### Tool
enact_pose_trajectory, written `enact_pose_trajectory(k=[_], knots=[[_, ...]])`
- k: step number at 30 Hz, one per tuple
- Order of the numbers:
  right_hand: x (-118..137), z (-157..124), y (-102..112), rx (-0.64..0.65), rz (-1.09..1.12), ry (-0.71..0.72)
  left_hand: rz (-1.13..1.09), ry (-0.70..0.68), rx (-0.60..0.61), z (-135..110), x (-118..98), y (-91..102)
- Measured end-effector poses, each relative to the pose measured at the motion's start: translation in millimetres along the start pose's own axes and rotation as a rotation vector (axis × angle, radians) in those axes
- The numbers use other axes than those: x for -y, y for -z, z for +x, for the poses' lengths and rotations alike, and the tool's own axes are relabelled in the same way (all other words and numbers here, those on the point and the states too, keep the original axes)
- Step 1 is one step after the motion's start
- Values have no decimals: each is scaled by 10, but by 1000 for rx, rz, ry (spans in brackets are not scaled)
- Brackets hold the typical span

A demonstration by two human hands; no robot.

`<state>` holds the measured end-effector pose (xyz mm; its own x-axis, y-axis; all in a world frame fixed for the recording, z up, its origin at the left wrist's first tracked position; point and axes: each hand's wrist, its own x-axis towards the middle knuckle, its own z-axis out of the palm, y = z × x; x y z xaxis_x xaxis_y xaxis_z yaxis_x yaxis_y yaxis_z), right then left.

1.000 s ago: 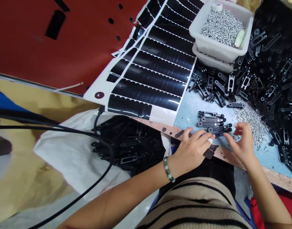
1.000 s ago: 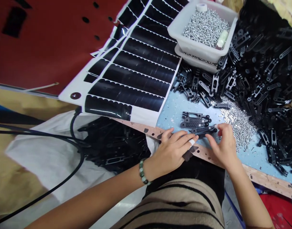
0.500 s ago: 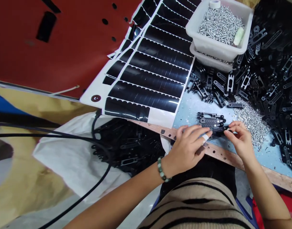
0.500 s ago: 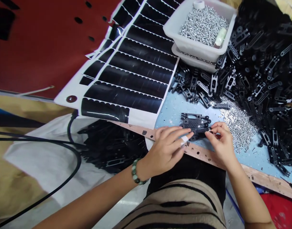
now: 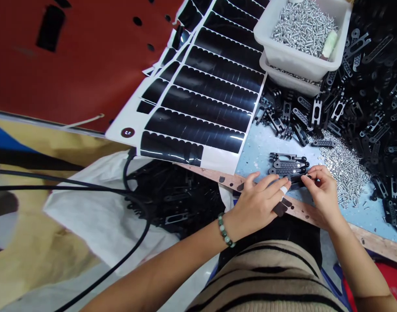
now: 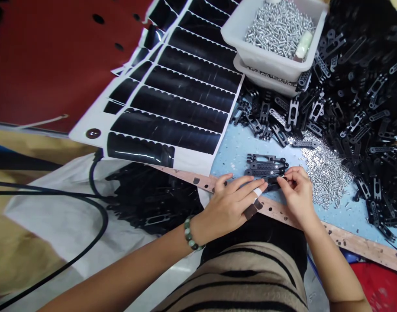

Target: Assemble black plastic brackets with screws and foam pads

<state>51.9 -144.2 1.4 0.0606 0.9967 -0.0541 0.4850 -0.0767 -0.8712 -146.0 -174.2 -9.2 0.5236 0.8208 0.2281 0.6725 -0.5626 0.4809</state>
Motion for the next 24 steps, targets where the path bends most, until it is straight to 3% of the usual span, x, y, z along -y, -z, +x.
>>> enact_pose_trajectory(k=[5, 9, 12, 14, 17, 19, 21, 24], knots=[[7, -7, -11, 35, -154, 56, -11, 24, 16, 46, -45, 17], [26, 26, 81, 87, -510, 136, -13, 41, 27, 121, -87, 40], [98, 48, 174, -2, -681, 187, -43, 41, 45, 163, -81, 70], [181, 32, 196, 6, -589, 307, -87, 28, 59, 180, -59, 96], [332, -30, 150, 296, -306, 520, -152, 11, 56, 181, -14, 139], [426, -68, 97, 477, -193, 578, -189, 19, 49, 166, 12, 169], [497, -92, 57, 535, -160, 585, -223, 39, 60, 139, 31, 197], [541, -122, 28, 523, -200, 600, -284, 42, 88, 86, 45, 229]])
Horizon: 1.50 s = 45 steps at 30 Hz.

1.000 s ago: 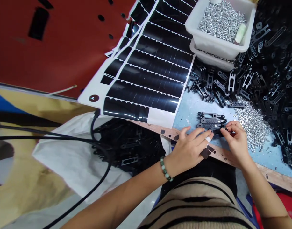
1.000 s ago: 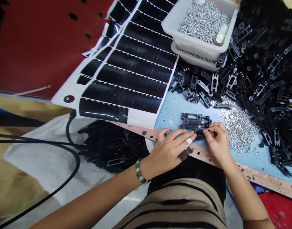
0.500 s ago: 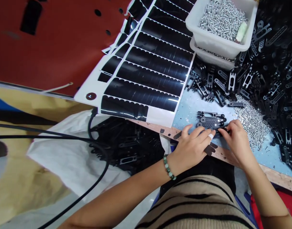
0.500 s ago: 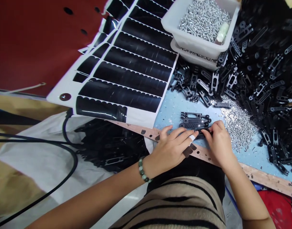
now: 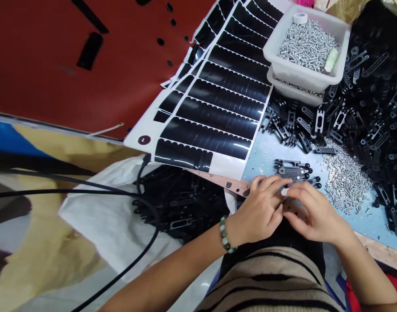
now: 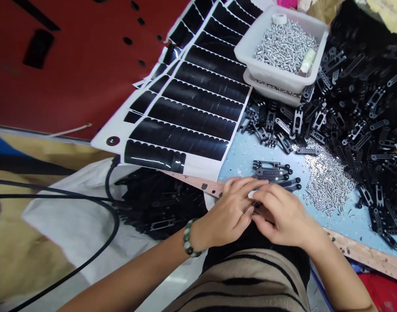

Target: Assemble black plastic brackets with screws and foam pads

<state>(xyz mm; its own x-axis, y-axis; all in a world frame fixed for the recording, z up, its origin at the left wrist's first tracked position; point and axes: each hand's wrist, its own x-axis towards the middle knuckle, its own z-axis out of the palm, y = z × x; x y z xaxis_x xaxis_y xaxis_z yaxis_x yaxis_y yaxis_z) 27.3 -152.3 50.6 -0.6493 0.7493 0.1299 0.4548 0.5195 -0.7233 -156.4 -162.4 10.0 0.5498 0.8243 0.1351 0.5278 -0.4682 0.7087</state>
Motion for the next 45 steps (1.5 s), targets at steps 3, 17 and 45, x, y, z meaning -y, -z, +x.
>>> enact_pose_trajectory(k=[3, 17, 45], knots=[[-13, -44, -41, -43, 15, -7, -126, -18, -38, -64, 19, 17], [-419, 112, -332, -439, 385, -729, 240, 52, -111, -202, 176, -24], [-317, 120, -121, -295, -292, -334, 145, 65, -63, 3, 81, 141]])
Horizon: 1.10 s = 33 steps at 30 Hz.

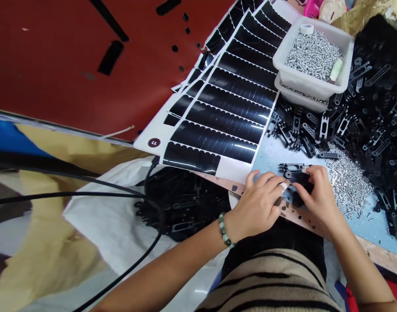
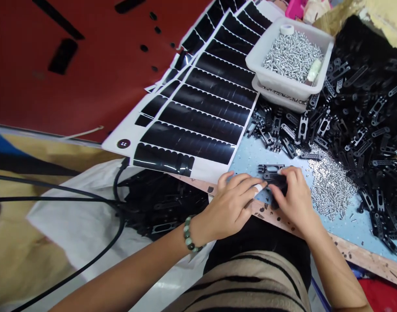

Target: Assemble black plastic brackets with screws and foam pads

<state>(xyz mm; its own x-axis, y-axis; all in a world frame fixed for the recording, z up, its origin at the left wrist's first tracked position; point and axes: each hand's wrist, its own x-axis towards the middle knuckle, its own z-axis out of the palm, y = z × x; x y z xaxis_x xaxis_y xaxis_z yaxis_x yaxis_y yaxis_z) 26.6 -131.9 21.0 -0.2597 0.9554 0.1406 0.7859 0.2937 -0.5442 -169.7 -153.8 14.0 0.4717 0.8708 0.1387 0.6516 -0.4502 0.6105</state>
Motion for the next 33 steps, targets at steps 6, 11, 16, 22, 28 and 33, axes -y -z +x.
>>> enact_pose_trajectory(k=[6, 11, 16, 22, 28, 33], knots=[[320, -60, 99, 186, 354, 397, -173, -30, 71, 6, -53, 83], [225, -105, 106, 116, 543, 16, -300, -6, -13, -35, -27, 103], [-60, 42, -28, -33, 716, -476, -42, 35, -80, -7, 41, -9], [-182, 142, -216, 4, 630, -500, 119, -28, -45, 24, 76, -157], [-202, 117, -216, -5, 606, -494, 127, -38, -33, 23, 89, -145], [-161, 119, -235, -22, 433, -399, 126, -30, -45, 36, 60, -171]])
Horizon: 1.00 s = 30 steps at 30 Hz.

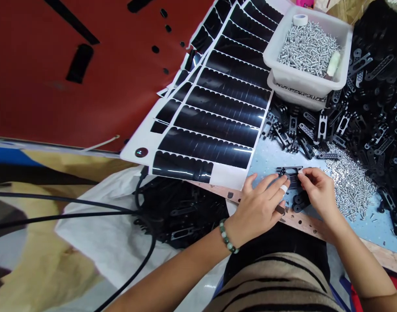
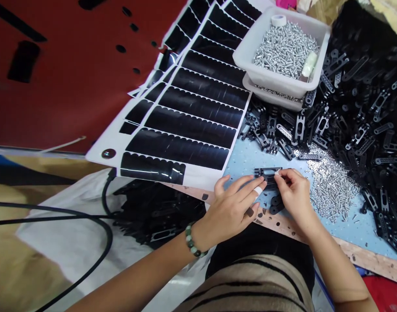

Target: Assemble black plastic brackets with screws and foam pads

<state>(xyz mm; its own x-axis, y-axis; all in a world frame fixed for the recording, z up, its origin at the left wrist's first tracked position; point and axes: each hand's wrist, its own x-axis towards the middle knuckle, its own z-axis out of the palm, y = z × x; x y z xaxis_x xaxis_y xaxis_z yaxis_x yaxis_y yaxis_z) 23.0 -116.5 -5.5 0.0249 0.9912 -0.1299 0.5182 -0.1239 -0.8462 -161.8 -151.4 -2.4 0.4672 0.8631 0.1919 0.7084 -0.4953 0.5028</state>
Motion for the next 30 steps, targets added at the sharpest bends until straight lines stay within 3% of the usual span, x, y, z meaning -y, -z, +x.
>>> enact_pose_trajectory(k=[7, 10, 14, 22, 25, 27, 30], knots=[[123, 44, 114, 2, -508, 147, 33, 9, -28, 88, -51, -5], [80, 48, 262, -55, -587, 204, -14, 14, -80, 61, -26, 47], [-45, -59, 443, -115, -447, 282, -26, 138, -185, -4, 8, 65], [-135, -387, 544, -191, -302, 291, 16, 128, -142, 36, -12, -134], [-124, -516, 440, -259, -182, 184, -36, 87, -194, -3, -77, -110], [-72, -585, 302, -269, 20, 75, -82, 65, -274, -30, -148, -55], [102, -621, 61, -131, 463, -39, -91, 22, -373, -25, -283, 41]])
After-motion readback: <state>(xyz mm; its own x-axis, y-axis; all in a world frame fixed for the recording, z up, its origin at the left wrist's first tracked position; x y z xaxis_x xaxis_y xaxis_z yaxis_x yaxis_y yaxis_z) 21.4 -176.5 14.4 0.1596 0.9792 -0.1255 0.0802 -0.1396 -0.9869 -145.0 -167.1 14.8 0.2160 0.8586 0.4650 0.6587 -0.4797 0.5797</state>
